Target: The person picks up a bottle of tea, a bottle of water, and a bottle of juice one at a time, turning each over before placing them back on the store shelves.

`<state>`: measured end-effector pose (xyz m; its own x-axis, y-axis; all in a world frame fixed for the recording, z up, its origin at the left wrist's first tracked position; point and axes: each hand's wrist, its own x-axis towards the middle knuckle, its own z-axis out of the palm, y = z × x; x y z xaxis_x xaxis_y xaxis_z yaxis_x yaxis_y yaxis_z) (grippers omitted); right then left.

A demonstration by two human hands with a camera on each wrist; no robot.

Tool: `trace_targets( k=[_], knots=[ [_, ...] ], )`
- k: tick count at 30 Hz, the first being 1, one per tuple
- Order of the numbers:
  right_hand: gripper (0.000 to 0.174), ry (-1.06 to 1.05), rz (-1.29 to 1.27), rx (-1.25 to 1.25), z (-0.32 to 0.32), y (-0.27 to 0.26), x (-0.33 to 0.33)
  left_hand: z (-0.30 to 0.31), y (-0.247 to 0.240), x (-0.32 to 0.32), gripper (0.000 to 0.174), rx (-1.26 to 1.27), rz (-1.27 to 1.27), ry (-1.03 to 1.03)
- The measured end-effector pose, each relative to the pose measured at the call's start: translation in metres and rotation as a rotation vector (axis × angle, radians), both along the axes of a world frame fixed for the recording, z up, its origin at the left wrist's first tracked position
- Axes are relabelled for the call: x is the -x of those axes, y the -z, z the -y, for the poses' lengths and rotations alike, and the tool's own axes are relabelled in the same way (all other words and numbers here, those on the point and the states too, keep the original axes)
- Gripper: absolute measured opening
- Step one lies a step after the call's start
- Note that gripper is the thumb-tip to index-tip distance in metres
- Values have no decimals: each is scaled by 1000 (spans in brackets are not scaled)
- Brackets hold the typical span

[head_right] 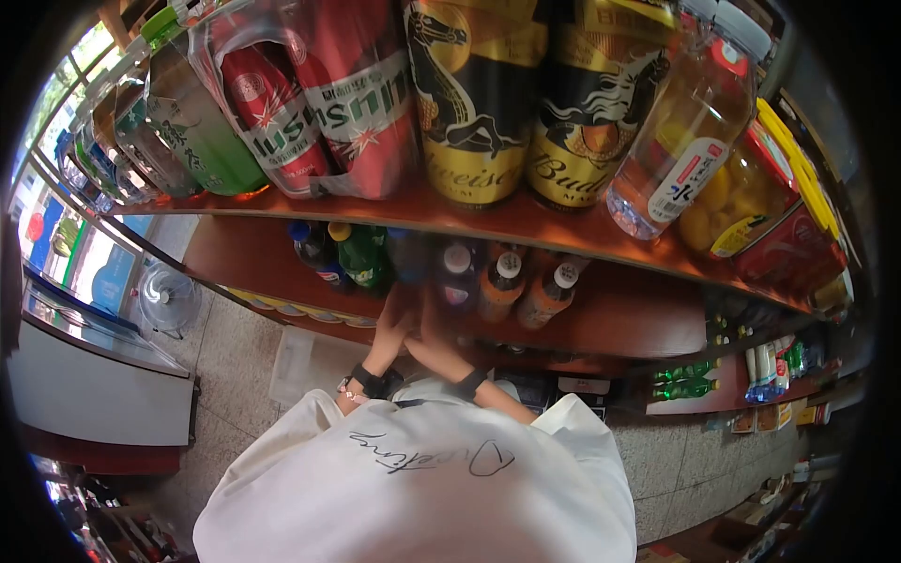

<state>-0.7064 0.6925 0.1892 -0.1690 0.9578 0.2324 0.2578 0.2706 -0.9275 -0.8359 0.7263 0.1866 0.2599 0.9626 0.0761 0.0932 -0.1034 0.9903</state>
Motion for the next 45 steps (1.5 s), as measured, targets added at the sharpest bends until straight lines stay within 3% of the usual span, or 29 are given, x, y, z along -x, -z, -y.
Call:
trace_targets(
  k=[7, 9, 13, 15, 19, 21, 22, 24, 25, 26, 28, 29, 31, 34, 37, 39, 41, 43, 45],
  knots=[
    [101, 47, -86, 216, -15, -6, 7, -14, 16, -1, 62, 112, 85, 11],
    [92, 200, -6, -68, -17, 13, 10, -19, 29, -5, 65, -36, 0, -68],
    [93, 189, 5, -57, -18, 27, 6, -31, 53, -9, 67, 14, 15, -42],
    [99, -13, -221, 150, -15, 11, 2, -30, 38, -10, 66, 50, 71, -15],
    [100, -24, -192, 220, -14, 4, 2, -28, 12, -11, 68, 148, 93, 18],
    [101, -33, -331, 325, -7, -20, 3, -28, 24, -12, 69, 149, 117, -1],
    [101, -23, -331, 311, -10, -17, 4, -36, 30, -14, 70, 134, 145, -27],
    [98, 134, -43, -19, -13, -7, 8, -56, 73, -16, 70, -21, 60, -19],
    [98, 147, -49, -21, -14, -6, 8, -59, 88, -12, 70, -152, -29, -23],
    [100, 56, -118, 125, -12, -4, 7, -53, 69, -7, 70, -144, -38, -8],
    [103, -23, -186, 271, -10, -3, 7, -43, 4, -4, 72, 486, 156, 145],
    [103, -9, -189, 269, -7, -3, 8, -41, 24, -6, 72, 496, 155, 157],
    [103, 9, -178, 242, -10, -7, 6, -59, 72, -15, 68, -15, 15, 4],
    [95, 70, -202, 102, 1, 8, 13, -39, 46, -10, 67, -38, 58, 32],
    [83, 65, -96, 204, 14, 28, 3, -8, 14, -8, 62, 8, 102, 59],
    [72, 29, -171, 285, 33, 29, -4, 7, 19, -3, 56, 29, 82, 48],
    [62, 70, -107, 344, 52, 26, -12, 16, 32, 4, 43, 27, -124, 121],
    [45, 97, -268, 307, 73, 22, -16, 30, 33, 8, 39, -78, -240, 189],
    [42, 157, -324, 319, 97, 29, -17, 49, 26, 17, 34, -187, -363, 250]
  ],
)
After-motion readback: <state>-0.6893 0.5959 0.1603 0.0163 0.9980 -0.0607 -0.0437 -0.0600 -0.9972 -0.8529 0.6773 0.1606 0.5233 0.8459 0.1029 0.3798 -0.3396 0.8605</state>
